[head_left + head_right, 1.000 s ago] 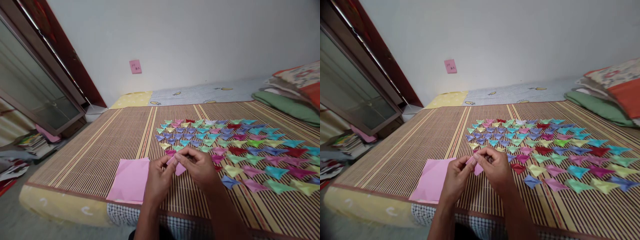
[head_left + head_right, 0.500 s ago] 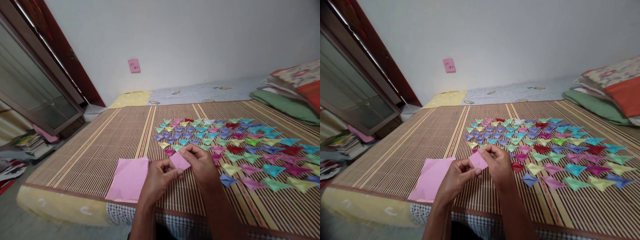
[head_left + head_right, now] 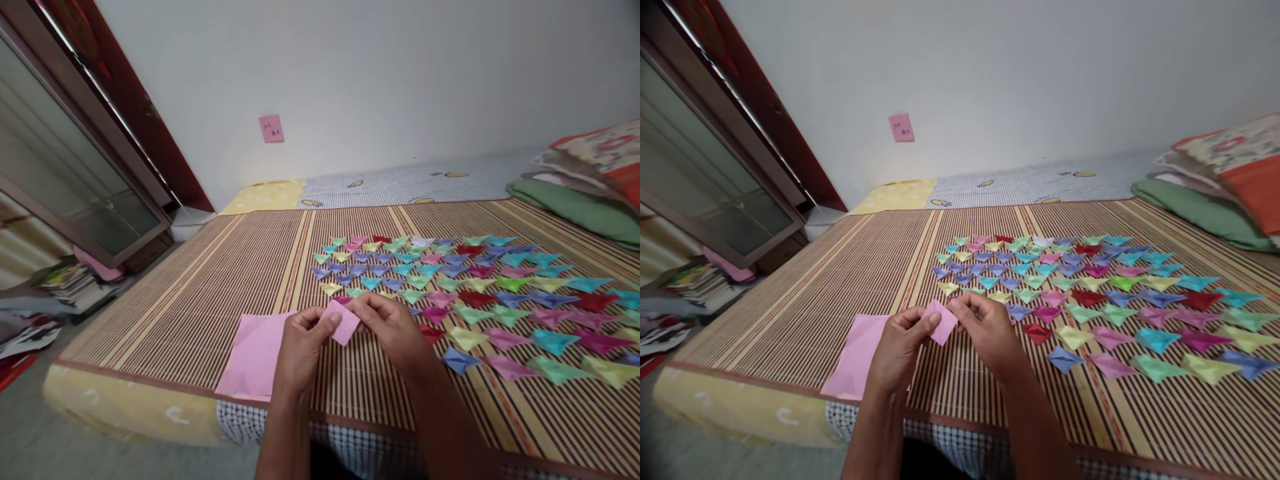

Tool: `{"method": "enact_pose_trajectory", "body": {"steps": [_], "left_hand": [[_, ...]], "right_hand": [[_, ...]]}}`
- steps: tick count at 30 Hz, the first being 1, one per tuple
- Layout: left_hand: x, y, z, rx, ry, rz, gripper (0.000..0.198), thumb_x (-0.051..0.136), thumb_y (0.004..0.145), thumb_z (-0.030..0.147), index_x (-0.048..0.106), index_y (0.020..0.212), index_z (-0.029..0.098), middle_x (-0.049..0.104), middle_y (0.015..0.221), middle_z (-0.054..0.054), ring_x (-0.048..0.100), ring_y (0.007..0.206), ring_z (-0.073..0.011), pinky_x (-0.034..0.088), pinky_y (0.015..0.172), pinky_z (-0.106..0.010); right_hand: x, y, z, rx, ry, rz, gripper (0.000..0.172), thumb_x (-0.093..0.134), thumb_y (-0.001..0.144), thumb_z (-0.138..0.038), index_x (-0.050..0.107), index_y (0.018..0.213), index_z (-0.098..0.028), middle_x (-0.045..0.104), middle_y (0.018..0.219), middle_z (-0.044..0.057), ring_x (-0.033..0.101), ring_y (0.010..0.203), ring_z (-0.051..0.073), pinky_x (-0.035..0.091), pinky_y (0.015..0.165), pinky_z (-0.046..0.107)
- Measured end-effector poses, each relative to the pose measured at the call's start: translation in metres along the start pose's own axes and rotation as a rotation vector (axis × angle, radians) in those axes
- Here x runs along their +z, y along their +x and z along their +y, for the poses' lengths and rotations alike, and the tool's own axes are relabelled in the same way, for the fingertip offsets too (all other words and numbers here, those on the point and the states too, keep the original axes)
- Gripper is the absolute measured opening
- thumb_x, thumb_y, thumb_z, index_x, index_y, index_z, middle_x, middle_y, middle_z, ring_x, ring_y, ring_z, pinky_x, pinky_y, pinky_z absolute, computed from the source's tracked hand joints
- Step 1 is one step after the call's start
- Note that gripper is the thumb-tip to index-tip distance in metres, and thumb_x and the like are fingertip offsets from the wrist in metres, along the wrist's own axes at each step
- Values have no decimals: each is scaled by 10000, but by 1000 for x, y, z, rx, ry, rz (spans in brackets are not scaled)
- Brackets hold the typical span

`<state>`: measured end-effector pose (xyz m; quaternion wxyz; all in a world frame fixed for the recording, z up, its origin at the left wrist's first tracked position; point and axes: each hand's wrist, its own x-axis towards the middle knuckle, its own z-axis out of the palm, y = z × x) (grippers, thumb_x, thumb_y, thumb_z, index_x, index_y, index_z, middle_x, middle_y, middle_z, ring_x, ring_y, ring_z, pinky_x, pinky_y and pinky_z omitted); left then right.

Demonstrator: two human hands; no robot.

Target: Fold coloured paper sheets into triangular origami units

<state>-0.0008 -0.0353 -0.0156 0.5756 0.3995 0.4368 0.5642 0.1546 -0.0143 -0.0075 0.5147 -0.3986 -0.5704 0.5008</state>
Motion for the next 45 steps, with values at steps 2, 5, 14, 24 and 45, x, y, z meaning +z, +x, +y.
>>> {"method": "enact_pose_trajectory", "body": {"steps": [2,5,14,24,45], "left_hand": [[0,1,-1,-17,-56,27,272,883,712,366,738,678,138,665,633,-2,548,612,-122,419,631,-235],[2,2,-2,-5,-78,60,292,891,698,369,724,660,133,655,614,-1,538,597,-115,419,624,-232],[3,2,-1,-22,-66,20,282,907,663,344,727,672,127,666,634,6,533,574,-100,414,599,-217],[1,4,-5,72,-124,190,300,878,706,352,670,644,145,635,574,33,547,559,-108,437,574,-224],[-9,2,-1,37,-109,30,284,859,765,367,722,732,121,663,686,-5,544,629,-103,431,635,-213]], "right_hand": [[-2,1,1,2,-22,-23,333,679,866,-459,634,661,-200,568,602,-22,526,594,150,417,588,273],[0,0,3,-3,-35,-35,369,667,881,-473,609,632,-206,564,570,-23,522,569,148,415,581,275],[5,-3,4,-44,-166,36,385,639,894,-464,548,616,-214,433,556,-46,388,537,133,308,502,266],[20,-7,16,46,-73,-146,213,748,801,-336,673,655,-199,601,623,-25,530,608,159,416,589,284],[5,-4,13,-41,31,-69,239,692,887,-317,723,1098,-210,745,982,59,680,875,200,533,784,332]]}}
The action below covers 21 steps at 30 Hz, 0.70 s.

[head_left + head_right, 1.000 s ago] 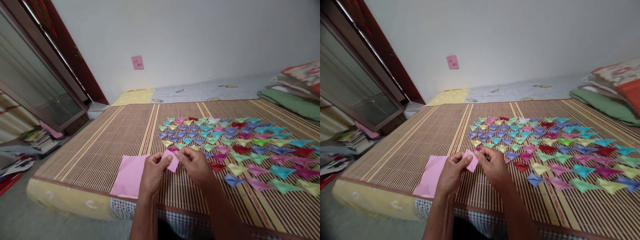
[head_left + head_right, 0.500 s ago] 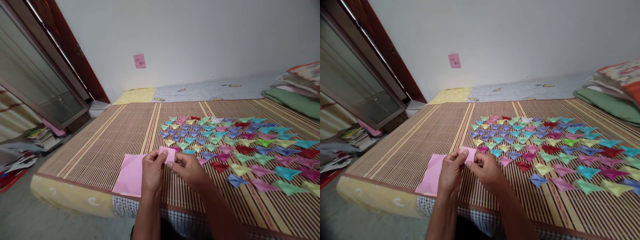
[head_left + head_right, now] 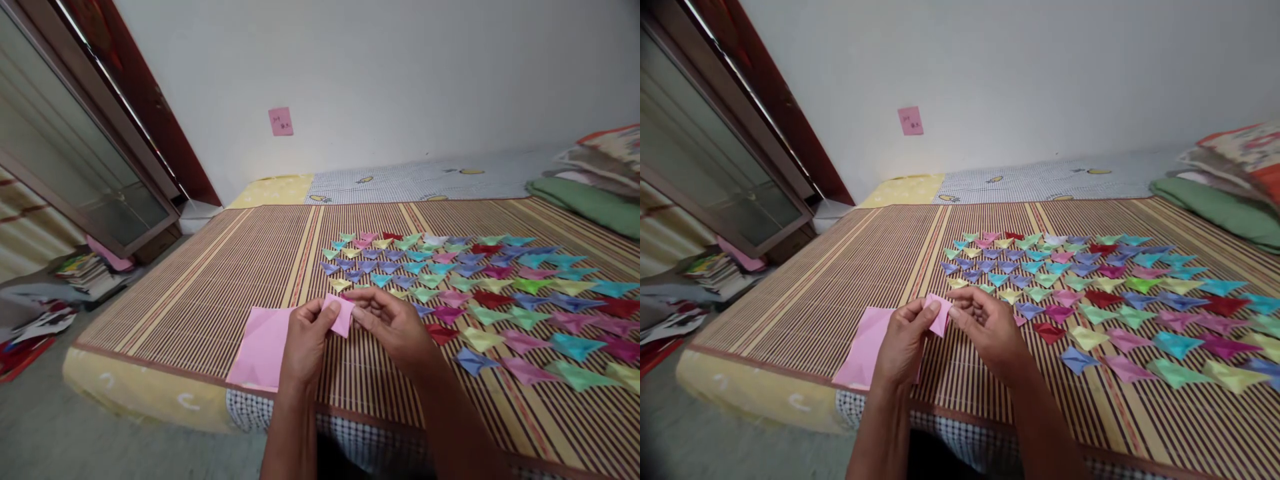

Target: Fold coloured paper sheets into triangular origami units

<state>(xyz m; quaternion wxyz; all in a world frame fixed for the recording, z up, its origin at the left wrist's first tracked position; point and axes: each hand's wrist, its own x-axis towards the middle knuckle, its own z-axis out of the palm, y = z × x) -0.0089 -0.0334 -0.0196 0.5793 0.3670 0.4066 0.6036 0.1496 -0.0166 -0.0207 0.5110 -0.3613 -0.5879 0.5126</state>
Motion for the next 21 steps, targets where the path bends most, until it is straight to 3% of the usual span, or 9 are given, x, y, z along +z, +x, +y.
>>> {"method": "enact_pose_trajectory", "body": {"steps": [4,10,15,21], "left_hand": [[0,-1,0,86,110,-26,276,781,851,374,695,735,139,620,681,13,504,638,-106,401,626,-216],[7,-4,6,95,325,-128,315,762,862,352,616,668,150,517,618,45,437,591,-95,350,566,-212],[12,-5,5,111,213,-35,315,856,767,273,554,817,194,588,706,58,521,627,-99,408,597,-203],[9,-9,13,210,261,-111,123,752,884,275,679,892,176,666,797,7,602,740,-114,462,683,-203]], "right_hand": [[4,-1,-6,12,73,-31,204,630,889,-253,753,1046,-216,740,864,25,656,745,164,512,676,280],[6,3,-1,52,36,44,203,722,840,-383,739,788,-188,678,697,6,596,647,162,465,616,280],[7,5,2,90,71,142,226,771,768,-379,700,691,-179,627,631,-9,536,598,145,425,580,269],[7,5,-1,117,167,178,280,790,765,-428,678,685,-185,607,623,-14,514,586,138,408,555,260]]}}
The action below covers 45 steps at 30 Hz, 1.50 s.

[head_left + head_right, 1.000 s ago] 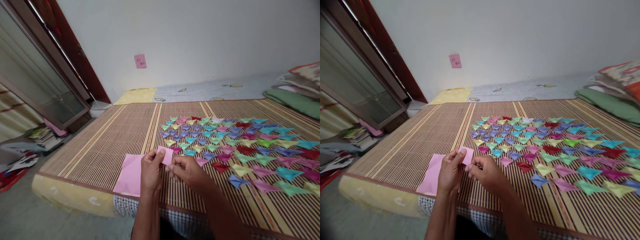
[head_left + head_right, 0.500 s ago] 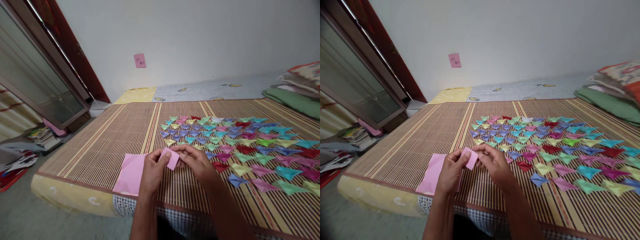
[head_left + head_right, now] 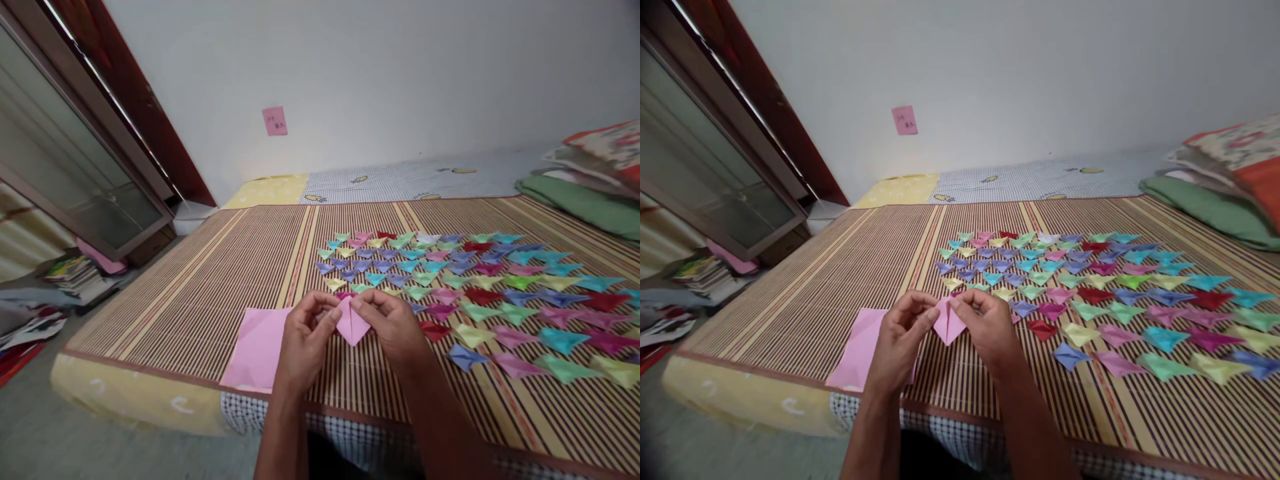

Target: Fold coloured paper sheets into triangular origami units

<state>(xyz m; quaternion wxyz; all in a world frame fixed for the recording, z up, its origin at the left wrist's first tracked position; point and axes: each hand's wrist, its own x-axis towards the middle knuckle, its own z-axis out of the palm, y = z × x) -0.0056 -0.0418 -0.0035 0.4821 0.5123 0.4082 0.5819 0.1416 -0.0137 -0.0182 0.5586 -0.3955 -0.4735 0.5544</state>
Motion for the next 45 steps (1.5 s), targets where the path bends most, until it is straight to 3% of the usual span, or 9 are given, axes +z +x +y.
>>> {"method": "enact_pose_trajectory", "body": {"steps": [11,15,18,21,27,33,36,39,45], "left_hand": [[7,1,-1,-24,-29,97,229,794,834,260,574,827,194,580,659,61,497,573,-86,394,557,-179],[-2,-2,6,22,89,-16,96,697,906,276,680,859,193,629,746,9,554,674,-129,438,625,-214],[-11,-4,12,8,134,-178,119,670,902,269,763,931,199,708,905,-56,617,795,-184,488,747,-274],[-15,-5,14,-41,123,-241,178,703,857,229,796,1008,222,725,1010,-77,601,754,-171,474,709,-270],[-14,-4,10,-33,85,-188,169,781,810,204,827,972,224,712,892,-51,589,753,-159,433,654,-244],[-18,-1,7,-4,46,-23,82,799,806,230,833,879,213,742,852,-46,628,769,-163,468,687,-249],[-19,0,6,-12,33,50,66,808,804,250,827,849,205,750,816,-41,639,764,-169,491,708,-260],[-19,0,5,-10,36,72,88,815,804,274,819,815,187,740,793,-37,639,759,-171,497,716,-261],[-20,1,4,-2,50,96,163,782,847,330,810,807,174,717,759,-30,631,750,-174,494,711,-262]], "right_hand": [[7,-2,-1,-27,-58,-47,262,785,751,-402,675,678,-177,571,602,-24,492,586,134,401,561,260],[6,-2,-2,-4,-53,-25,257,769,759,-391,656,654,-187,554,593,-29,475,573,133,382,550,263],[4,-2,-4,26,-27,-28,267,761,758,-405,645,644,-194,559,599,-26,487,573,138,385,554,268],[4,-2,-5,64,-1,-33,285,774,743,-419,629,636,-198,550,581,-32,484,555,136,375,544,265],[7,-3,-1,90,73,-65,354,801,766,-485,625,673,-193,560,617,-32,510,579,133,405,562,252],[-5,-5,-5,42,78,-145,273,717,904,-468,705,1030,-226,692,847,5,623,697,139,500,638,250],[-11,-7,-7,-12,30,-228,187,786,841,-357,737,966,-228,735,918,30,684,793,166,556,742,290],[-9,-8,-8,-57,17,-180,145,795,821,-316,752,933,-236,751,947,41,713,877,194,578,822,334],[1,-7,-6,-138,-62,-153,122,769,848,-349,747,865,-230,717,832,25,674,773,183,552,714,306]]}}
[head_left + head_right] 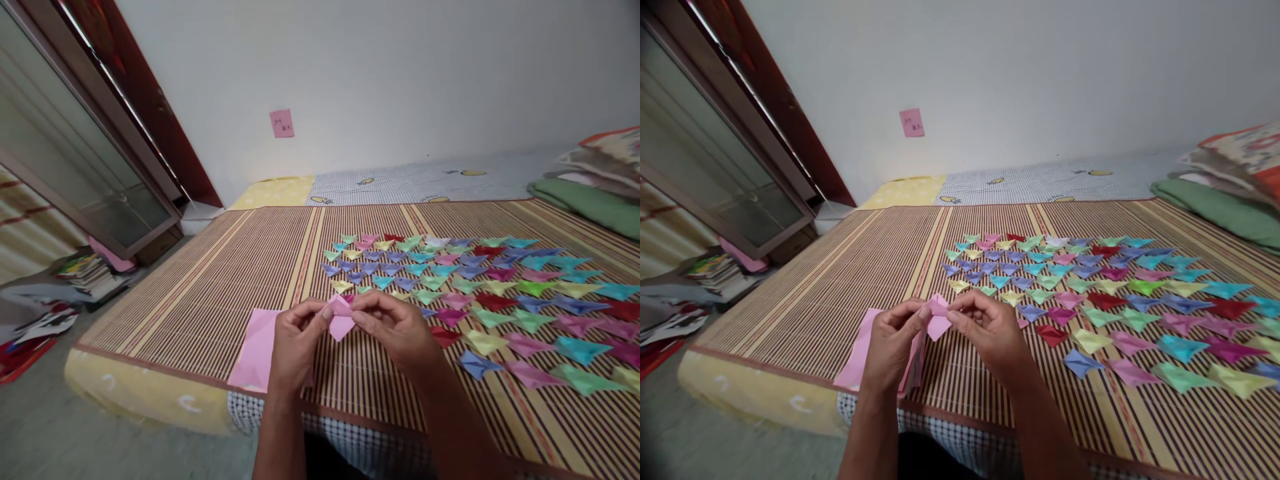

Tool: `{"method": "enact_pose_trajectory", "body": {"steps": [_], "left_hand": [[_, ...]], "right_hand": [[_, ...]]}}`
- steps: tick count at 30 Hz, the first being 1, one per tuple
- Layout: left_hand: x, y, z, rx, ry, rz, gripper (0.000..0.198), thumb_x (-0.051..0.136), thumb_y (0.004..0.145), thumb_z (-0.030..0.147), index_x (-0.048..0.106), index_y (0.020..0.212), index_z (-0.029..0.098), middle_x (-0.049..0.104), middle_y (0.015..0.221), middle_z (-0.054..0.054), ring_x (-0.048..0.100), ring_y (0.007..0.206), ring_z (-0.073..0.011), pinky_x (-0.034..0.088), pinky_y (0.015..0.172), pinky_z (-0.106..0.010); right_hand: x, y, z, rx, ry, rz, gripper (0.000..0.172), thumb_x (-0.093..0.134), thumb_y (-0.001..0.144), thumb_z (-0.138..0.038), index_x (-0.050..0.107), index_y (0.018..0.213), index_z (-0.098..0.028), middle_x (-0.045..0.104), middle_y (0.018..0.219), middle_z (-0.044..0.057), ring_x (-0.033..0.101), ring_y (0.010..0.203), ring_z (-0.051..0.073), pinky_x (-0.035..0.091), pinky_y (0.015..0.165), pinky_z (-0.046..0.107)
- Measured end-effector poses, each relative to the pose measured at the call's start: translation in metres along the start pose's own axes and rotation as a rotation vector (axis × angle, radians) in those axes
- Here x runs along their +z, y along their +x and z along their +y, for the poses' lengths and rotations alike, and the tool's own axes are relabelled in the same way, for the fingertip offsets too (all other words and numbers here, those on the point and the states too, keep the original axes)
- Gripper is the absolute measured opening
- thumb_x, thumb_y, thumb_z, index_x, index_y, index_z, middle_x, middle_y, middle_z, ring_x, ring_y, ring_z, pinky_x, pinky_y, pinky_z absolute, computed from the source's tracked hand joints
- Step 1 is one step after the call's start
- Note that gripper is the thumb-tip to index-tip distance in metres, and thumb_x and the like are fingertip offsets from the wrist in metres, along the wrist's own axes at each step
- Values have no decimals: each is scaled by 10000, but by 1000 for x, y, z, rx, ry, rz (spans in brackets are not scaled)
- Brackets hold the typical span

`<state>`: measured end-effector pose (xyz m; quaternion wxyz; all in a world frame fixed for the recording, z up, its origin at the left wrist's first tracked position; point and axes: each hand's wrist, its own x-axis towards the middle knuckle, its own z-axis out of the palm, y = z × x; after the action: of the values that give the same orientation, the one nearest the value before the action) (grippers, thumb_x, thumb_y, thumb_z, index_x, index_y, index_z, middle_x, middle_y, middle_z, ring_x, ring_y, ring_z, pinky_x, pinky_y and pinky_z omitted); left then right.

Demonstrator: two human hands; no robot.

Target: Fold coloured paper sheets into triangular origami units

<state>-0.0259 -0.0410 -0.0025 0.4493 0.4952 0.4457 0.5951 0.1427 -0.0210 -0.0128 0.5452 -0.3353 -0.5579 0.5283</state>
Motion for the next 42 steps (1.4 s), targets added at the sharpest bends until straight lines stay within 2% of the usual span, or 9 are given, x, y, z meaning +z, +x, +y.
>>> {"method": "enact_pose_trajectory", "body": {"steps": [4,13,19,22,25,30,34,38,42], "left_hand": [[3,-1,-1,2,4,1,223,755,871,355,781,768,158,693,737,-19,613,721,-159,477,684,-245],[12,-2,-2,-5,-46,81,190,794,830,293,648,803,173,609,685,34,537,617,-98,423,586,-182],[12,-3,-3,-5,-10,104,199,768,852,305,620,809,179,576,658,42,494,566,-90,389,532,-179],[12,-4,-5,15,-4,100,137,739,882,285,644,873,187,602,671,38,508,568,-94,404,543,-188],[12,-5,-7,53,68,103,124,700,916,275,716,1005,190,651,742,12,558,623,-112,439,585,-207],[12,-5,-9,110,163,107,137,665,941,271,769,980,191,640,740,6,548,645,-125,442,606,-226],[13,-5,-8,100,166,100,136,659,945,270,758,994,190,706,835,-24,616,743,-152,480,675,-243],[16,-6,-7,80,128,102,150,668,942,272,681,1074,204,665,768,12,583,673,-134,459,626,-228],[17,-5,-7,133,159,117,63,645,955,266,653,961,204,617,771,25,551,670,-120,440,621,-214]], "right_hand": [[4,0,6,15,-22,61,179,734,868,-362,692,773,-216,649,696,-3,606,643,160,498,607,278],[14,-3,7,12,-147,171,216,716,868,-340,621,723,-211,595,633,-12,537,567,146,418,533,271],[18,-5,7,-34,-237,222,232,712,860,-341,603,698,-215,539,554,-32,495,492,134,369,463,253],[19,-5,8,-68,-292,242,236,703,866,-340,614,689,-211,528,551,-35,467,472,120,349,443,244],[19,-6,9,-98,-328,250,234,696,876,-333,618,694,-208,539,563,-33,474,478,118,358,447,241],[20,-6,9,-101,-333,272,247,698,890,-346,613,702,-210,532,566,-39,470,479,116,350,446,241],[20,-6,5,-119,-328,259,209,706,892,-321,636,730,-210,555,592,-37,492,518,124,376,487,250],[20,-4,3,-157,-336,218,191,681,917,-289,638,748,-210,600,690,-15,531,605,143,414,564,275],[20,-4,4,-235,-314,218,199,660,933,-240,616,741,-211,632,792,12,603,769,181,459,695,309]]}}
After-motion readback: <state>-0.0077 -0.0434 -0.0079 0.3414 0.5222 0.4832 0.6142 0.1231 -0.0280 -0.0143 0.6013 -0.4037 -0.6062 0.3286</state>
